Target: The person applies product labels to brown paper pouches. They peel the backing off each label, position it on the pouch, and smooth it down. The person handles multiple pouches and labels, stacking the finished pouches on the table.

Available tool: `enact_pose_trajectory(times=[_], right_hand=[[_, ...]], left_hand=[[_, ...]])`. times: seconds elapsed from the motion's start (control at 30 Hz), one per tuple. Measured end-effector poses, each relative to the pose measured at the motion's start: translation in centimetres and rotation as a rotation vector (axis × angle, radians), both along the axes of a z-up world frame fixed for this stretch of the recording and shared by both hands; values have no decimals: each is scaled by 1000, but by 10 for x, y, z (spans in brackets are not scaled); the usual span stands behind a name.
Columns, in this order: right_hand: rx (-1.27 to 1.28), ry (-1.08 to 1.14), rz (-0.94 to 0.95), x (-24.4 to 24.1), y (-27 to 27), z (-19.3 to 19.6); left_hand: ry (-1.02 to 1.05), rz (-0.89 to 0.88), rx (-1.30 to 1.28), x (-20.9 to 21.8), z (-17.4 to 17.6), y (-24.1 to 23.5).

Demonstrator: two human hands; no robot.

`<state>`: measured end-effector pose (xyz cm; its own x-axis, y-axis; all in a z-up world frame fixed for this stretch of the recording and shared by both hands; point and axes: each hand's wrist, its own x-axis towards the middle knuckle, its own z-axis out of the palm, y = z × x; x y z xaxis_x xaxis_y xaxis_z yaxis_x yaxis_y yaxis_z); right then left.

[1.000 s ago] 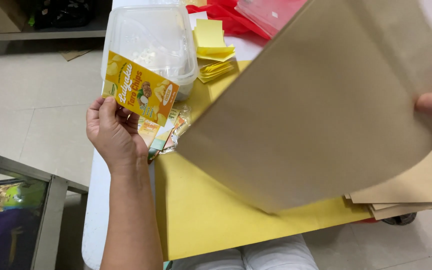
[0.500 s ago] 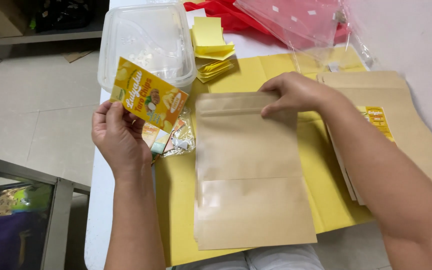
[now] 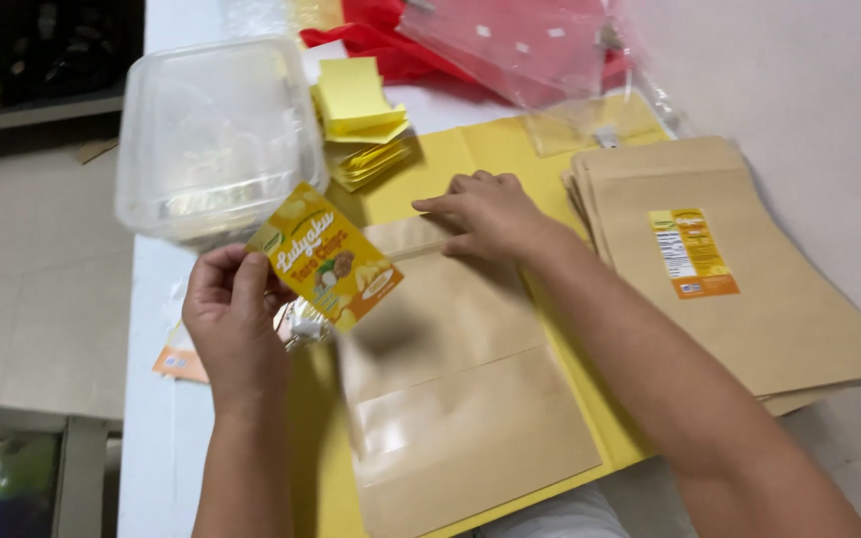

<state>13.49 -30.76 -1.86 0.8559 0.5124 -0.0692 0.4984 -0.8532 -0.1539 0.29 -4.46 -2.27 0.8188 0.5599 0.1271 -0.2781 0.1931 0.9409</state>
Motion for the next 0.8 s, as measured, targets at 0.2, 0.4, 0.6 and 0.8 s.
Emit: enact_pose_trajectory(times=[0.2,0.4,0.6,0.8], right_hand=[[933,222,-83,-63,18,28],[1376,515,-175,-89,23,7],[1350,580,-211,-93,17,-1],[1348,650,-221,-96,12,0]], left_hand=[[-2,-208,130,2,-25,-23],[3,-394,-15,-12,-27,-65],[121,-582,-6,-15,-14,-64],[166,-667,-29,-15,-8,-58]])
